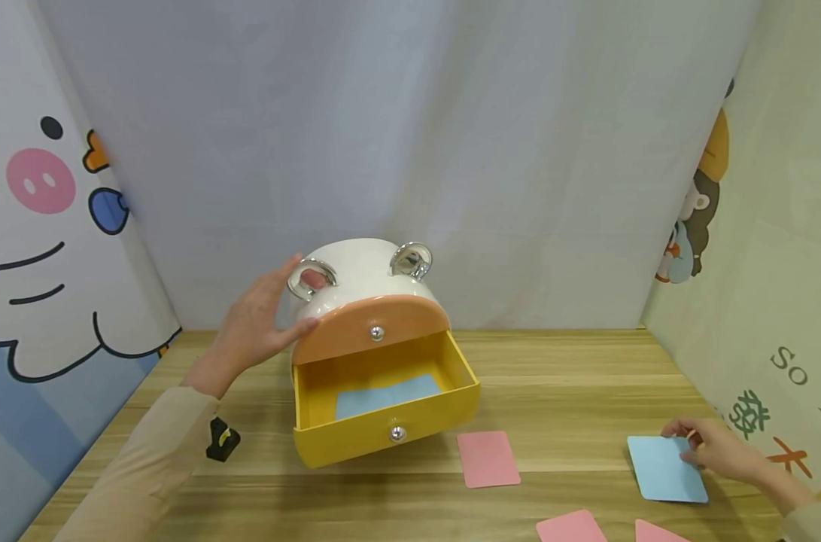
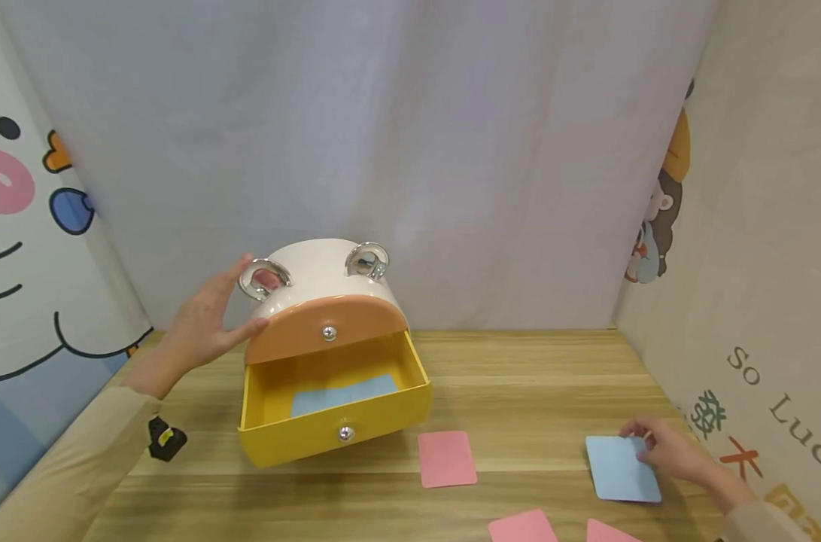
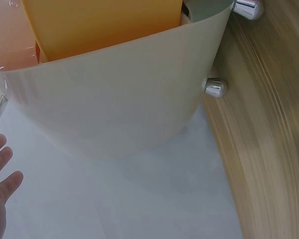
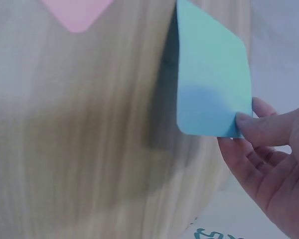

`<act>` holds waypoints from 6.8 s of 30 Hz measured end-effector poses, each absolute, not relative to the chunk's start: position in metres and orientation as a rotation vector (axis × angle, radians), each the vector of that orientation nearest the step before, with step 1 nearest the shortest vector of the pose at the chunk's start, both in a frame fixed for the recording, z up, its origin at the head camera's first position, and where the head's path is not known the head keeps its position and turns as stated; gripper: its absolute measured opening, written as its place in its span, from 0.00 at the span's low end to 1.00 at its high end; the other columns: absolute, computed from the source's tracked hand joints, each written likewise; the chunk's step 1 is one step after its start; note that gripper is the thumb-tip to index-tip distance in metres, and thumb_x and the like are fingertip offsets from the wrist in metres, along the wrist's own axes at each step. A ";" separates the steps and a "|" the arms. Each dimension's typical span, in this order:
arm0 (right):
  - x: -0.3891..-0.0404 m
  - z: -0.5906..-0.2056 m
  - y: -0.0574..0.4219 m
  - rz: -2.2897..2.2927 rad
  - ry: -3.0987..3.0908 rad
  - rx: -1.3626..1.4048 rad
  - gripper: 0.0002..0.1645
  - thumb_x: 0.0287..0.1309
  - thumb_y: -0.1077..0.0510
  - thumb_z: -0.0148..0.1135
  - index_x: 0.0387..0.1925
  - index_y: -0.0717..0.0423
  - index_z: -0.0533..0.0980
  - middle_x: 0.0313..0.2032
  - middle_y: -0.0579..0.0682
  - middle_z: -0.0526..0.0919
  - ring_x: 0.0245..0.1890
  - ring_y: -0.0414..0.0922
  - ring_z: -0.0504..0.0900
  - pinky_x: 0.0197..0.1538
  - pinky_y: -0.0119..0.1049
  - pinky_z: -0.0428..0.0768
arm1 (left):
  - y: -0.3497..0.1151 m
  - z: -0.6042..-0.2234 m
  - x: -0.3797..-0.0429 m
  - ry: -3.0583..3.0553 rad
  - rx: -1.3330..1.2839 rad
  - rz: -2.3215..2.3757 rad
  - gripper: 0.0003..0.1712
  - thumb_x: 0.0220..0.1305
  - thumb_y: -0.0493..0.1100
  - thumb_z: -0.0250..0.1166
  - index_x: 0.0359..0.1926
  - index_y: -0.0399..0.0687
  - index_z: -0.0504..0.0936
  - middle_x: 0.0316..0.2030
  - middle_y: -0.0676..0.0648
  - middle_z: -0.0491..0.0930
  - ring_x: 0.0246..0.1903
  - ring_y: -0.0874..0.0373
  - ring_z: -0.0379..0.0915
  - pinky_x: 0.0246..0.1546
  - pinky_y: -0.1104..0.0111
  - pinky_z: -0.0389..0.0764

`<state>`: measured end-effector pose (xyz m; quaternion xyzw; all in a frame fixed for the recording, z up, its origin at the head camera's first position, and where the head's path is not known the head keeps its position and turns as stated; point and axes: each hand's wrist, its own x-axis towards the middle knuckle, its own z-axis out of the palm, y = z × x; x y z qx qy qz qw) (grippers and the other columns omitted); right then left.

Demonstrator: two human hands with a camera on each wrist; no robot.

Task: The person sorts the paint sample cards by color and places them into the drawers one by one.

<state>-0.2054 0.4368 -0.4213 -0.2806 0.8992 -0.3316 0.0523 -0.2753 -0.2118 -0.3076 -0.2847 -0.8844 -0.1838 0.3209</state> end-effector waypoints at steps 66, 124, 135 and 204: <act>-0.274 -0.277 0.140 -1.226 2.521 -1.078 0.15 0.52 0.77 0.51 0.42 0.70 0.76 0.39 0.61 0.75 0.35 0.49 0.76 0.32 0.36 0.81 | -0.212 -0.305 -0.273 -2.367 -0.723 -0.478 0.50 0.52 0.60 0.63 0.70 0.49 0.50 0.60 0.35 0.64 0.55 0.39 0.63 0.47 0.45 0.70; -0.225 -0.294 0.143 -1.293 2.697 -1.387 0.12 0.50 0.72 0.60 0.38 0.61 0.77 0.38 0.51 0.79 0.34 0.43 0.76 0.36 0.33 0.79 | -0.212 -0.305 -0.273 -2.362 -0.725 -0.496 0.50 0.52 0.61 0.63 0.69 0.47 0.50 0.61 0.36 0.63 0.56 0.40 0.63 0.45 0.45 0.71; -0.189 -0.345 0.120 -1.655 2.755 -1.439 0.13 0.46 0.70 0.64 0.37 0.60 0.75 0.28 0.50 0.78 0.25 0.38 0.76 0.26 0.30 0.78 | -0.212 -0.306 -0.274 -2.353 -0.737 -0.505 0.50 0.52 0.61 0.62 0.69 0.46 0.50 0.61 0.36 0.64 0.56 0.39 0.63 0.47 0.45 0.70; -0.221 -0.409 0.026 -2.213 2.647 -0.317 0.11 0.45 0.60 0.68 0.28 0.61 0.74 0.25 0.50 0.81 0.25 0.38 0.77 0.30 0.27 0.77 | -0.211 -0.305 -0.272 -2.381 -0.726 -0.529 0.51 0.53 0.60 0.63 0.70 0.50 0.48 0.62 0.38 0.62 0.58 0.39 0.61 0.50 0.43 0.67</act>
